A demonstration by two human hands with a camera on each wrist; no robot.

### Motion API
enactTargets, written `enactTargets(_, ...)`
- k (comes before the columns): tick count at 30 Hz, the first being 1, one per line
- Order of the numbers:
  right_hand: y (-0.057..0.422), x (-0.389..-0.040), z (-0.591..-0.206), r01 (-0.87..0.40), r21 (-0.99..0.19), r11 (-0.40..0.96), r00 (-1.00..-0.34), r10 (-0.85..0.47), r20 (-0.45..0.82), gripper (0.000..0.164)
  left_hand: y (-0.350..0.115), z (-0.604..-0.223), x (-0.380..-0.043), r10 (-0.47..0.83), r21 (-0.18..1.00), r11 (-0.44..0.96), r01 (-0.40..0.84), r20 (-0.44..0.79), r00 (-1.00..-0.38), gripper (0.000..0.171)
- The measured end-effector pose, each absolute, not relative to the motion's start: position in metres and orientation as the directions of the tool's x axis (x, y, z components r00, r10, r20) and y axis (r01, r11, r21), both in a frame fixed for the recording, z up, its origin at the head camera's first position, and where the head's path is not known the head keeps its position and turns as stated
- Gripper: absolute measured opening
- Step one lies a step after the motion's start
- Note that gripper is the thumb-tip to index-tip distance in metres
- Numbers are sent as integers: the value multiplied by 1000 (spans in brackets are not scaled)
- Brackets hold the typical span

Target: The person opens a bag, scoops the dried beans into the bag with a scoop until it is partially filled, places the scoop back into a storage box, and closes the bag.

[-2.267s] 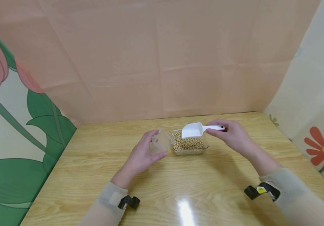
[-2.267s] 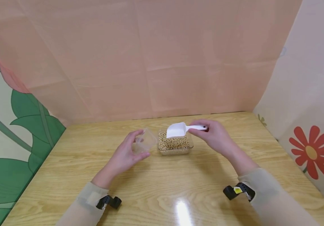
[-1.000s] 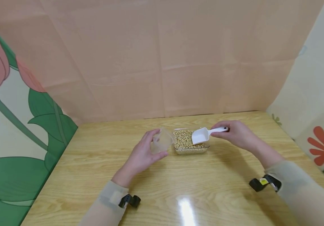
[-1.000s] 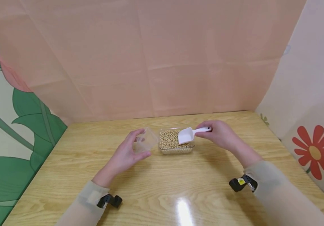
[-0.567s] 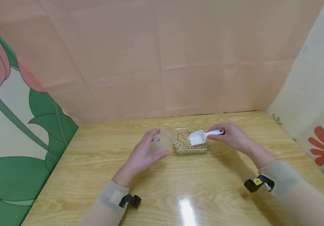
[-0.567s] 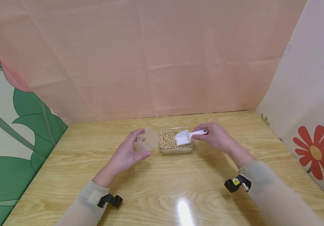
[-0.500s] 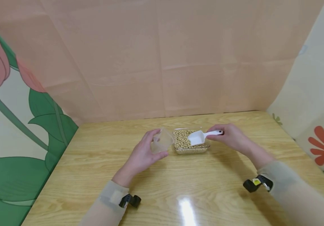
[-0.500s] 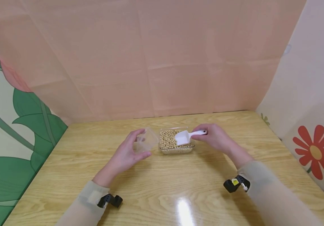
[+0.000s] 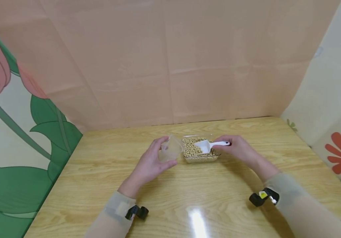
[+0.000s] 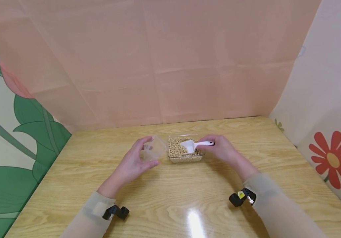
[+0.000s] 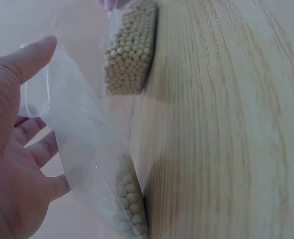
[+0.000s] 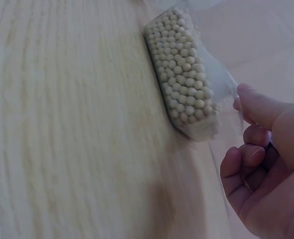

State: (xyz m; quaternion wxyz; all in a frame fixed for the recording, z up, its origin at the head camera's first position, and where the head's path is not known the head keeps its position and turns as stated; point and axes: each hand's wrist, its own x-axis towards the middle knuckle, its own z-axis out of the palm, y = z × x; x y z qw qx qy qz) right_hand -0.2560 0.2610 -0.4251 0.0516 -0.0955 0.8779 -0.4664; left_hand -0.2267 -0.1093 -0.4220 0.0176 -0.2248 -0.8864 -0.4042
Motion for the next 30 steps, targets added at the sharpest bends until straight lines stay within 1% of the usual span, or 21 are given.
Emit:
enactTargets(8, 254, -257, -438, -124, -827, 549, -983, -181, 28, 38, -110, -421, -226, 386, 708, 572, 414, 213, -897, 95)
enactTargets(18, 253, -257, -443, -67, -855, 514, -988, -154, -15, 43, -111, -422, -227, 380, 717, 569, 403, 206, -902, 94)
enactTargets(30, 254, -253, -447, -67, -873, 484, -990, -138, -1, 44, -112, -422, -228, 380, 717, 565, 407, 212, -900, 95)
